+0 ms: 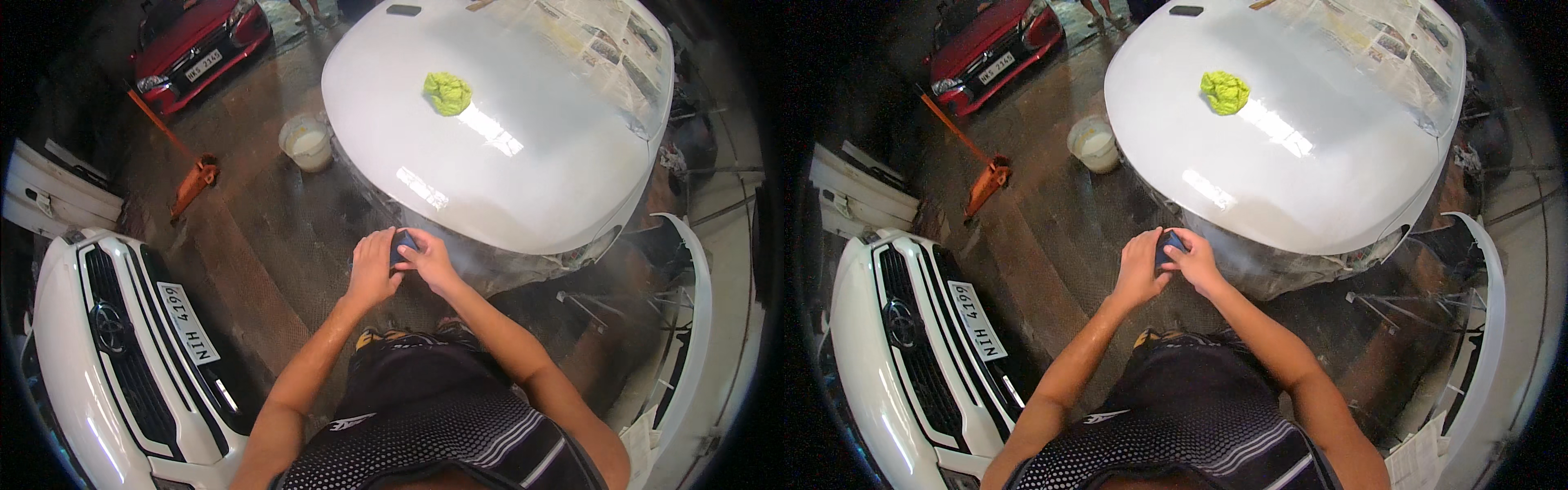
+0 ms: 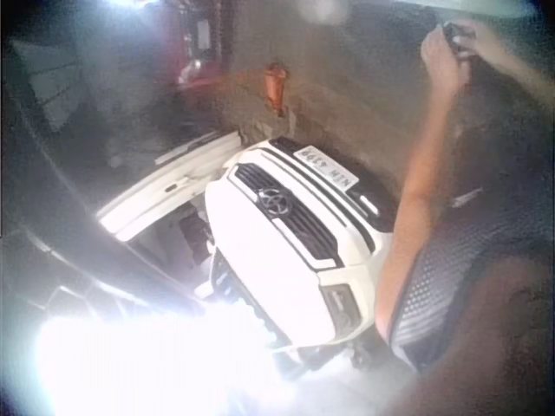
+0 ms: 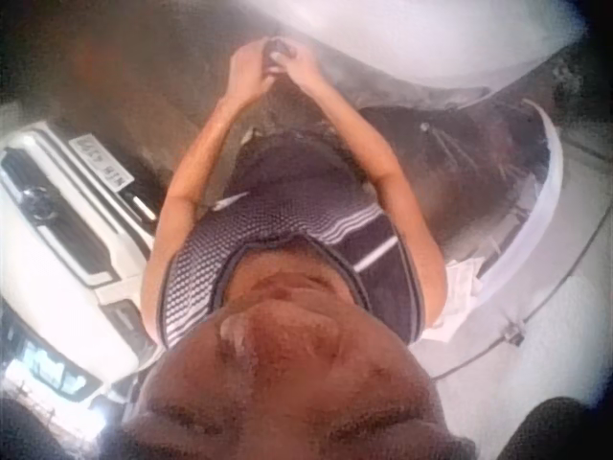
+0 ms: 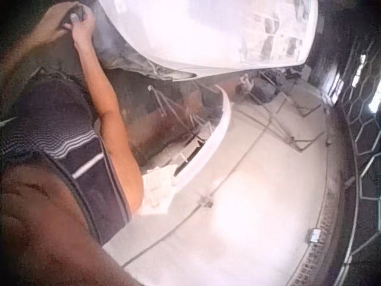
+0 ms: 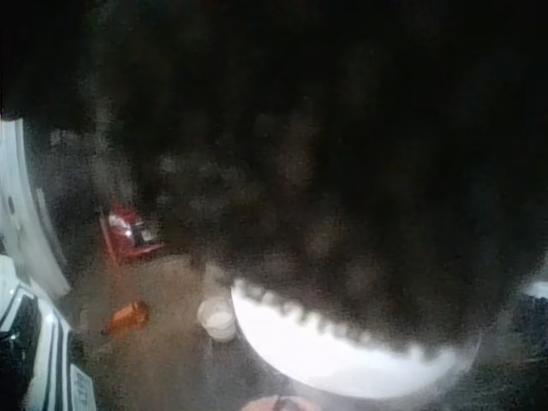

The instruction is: The person uses a blue sanding block and a yellow cloth to rub and wipe the surface of a large white car hood. The person alternates between sanding and wiping the surface, moving across different areas of the hood.

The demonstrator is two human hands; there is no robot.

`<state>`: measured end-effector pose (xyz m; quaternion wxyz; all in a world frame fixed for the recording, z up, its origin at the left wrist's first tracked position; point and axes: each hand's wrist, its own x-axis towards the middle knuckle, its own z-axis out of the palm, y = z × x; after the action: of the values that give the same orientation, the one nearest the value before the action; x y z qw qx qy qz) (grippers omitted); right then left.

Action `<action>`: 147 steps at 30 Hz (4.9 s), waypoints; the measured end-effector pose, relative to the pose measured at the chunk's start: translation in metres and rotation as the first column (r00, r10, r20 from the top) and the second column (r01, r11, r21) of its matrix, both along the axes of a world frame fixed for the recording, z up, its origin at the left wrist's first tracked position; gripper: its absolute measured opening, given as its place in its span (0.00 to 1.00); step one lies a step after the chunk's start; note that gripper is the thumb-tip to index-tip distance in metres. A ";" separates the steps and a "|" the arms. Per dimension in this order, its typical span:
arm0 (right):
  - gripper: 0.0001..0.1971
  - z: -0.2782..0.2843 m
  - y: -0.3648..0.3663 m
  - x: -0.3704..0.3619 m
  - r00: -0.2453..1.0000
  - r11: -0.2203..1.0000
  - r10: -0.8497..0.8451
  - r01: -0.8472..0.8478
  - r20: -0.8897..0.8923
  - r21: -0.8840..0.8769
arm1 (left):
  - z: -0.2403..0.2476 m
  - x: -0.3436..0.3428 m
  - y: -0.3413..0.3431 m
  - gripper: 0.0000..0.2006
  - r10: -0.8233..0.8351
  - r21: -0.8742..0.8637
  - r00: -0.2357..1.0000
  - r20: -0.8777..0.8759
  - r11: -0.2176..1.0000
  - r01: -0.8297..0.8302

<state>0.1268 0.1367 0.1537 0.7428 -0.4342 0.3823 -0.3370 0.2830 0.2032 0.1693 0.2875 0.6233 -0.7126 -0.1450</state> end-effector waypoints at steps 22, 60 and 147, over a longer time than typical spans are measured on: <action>0.28 -0.023 -0.126 0.033 0.854 0.896 0.432 -0.443 -0.289 0.030 | -0.045 -0.024 -0.031 0.37 0.575 -0.031 0.811 -0.104 0.814 -0.581; 0.32 -0.021 -0.413 -0.123 0.254 0.219 -0.901 -0.432 -0.352 -0.875 | -0.166 -0.017 -0.229 0.28 0.379 -0.125 0.914 -0.144 0.909 -0.397; 0.42 -0.054 -0.399 -0.156 0.168 0.210 -0.938 -0.419 -0.302 -0.883 | -0.183 -0.100 -0.185 0.21 0.718 -0.194 0.690 -0.089 0.667 -0.719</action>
<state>-0.0292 -0.2619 0.0997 -0.1869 -0.7464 0.5507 -0.3235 0.1832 0.0179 -0.0135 0.3883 0.8183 -0.4201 0.0555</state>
